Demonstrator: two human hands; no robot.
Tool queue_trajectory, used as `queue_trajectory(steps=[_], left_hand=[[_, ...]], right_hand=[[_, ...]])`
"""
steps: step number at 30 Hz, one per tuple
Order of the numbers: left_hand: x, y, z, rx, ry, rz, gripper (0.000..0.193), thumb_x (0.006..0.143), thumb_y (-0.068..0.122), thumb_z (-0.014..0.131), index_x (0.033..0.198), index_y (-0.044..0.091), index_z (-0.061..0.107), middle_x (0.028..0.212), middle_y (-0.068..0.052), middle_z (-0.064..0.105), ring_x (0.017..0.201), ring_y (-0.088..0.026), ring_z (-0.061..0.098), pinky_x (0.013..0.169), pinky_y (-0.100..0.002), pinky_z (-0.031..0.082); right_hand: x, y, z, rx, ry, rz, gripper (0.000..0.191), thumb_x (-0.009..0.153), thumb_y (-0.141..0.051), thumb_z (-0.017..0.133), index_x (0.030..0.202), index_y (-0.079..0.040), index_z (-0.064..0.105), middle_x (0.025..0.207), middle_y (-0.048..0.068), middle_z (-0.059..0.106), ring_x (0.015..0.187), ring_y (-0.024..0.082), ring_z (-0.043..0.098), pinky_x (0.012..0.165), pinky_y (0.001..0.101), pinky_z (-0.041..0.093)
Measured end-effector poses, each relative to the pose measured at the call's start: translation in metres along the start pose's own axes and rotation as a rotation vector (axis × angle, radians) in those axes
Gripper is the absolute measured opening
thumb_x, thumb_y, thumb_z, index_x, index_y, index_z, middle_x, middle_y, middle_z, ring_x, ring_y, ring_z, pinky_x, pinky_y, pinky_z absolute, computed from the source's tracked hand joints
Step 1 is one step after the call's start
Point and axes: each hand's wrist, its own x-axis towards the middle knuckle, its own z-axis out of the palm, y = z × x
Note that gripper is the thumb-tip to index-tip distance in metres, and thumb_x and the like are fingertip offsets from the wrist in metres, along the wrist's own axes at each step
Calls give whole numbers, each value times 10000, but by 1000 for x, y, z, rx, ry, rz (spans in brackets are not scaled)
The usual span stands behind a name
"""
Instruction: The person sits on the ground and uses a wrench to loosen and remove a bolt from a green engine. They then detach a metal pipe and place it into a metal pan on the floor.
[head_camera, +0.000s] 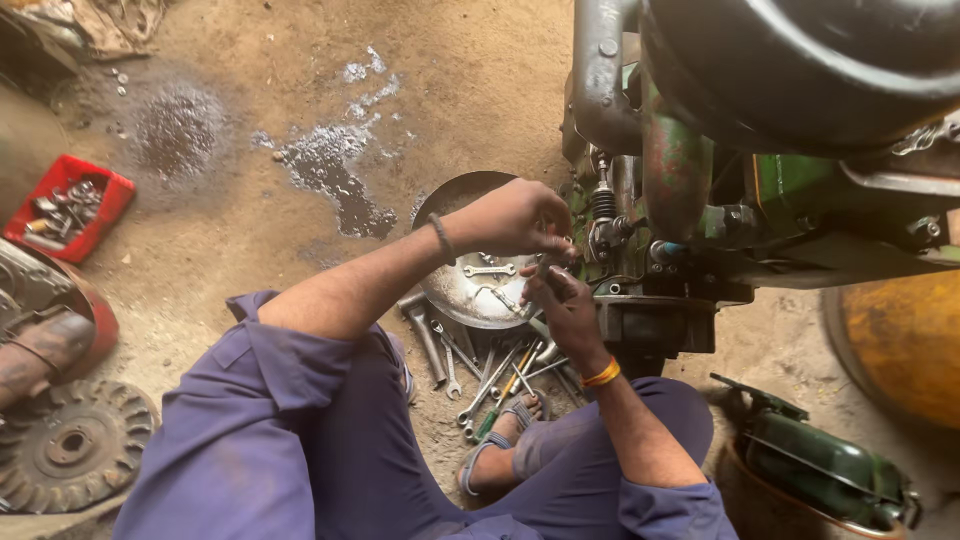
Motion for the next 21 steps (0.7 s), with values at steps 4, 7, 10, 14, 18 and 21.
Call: queue_trajectory(steps=[4,7,10,14,18,21], left_hand=[[0,2,-6,-201,-88,-28,328,877,260,759,1179,134,746,1022,-50,769,904,-157,751,833,-315,597],[4,-2,0,-277,-87,11,307,909,207,733,1205,130,754,1063,-23,799,970,-126,771,905,-301,597],[5,-11,6,-430,-128,-75,311,911,222,727,1205,128,759,1054,-14,810,979,-113,749,900,-296,592],[11,-22,14,-445,-90,-159,290,892,249,792,1115,66,764,1007,-46,799,937,-117,724,870,-299,580],[16,-29,23,-476,-57,-127,315,863,261,815,1063,26,752,982,-59,795,927,-115,727,870,-287,587],[16,-31,23,-460,-23,-140,337,847,267,836,1051,15,745,970,-57,790,921,-118,729,868,-288,586]], right_hand=[[-1,-10,0,40,58,25,280,1045,-245,608,1190,-27,706,848,-27,634,773,51,587,712,236,516],[-4,-14,-1,97,73,100,256,1033,-220,625,1172,-17,696,813,-40,579,721,47,535,636,231,451],[-6,-13,-1,150,23,24,239,1053,-216,616,1156,-16,697,777,-37,575,693,55,526,625,231,440],[-7,-10,-4,187,32,29,231,1057,-208,615,1148,-16,706,772,-43,568,683,54,512,620,234,432],[-6,-8,-5,78,100,18,233,1042,-211,634,1128,-12,719,794,-47,570,688,49,501,613,231,423],[-3,-9,-3,48,118,17,239,1024,-220,639,1114,-16,725,789,-46,584,665,51,500,594,234,418]])
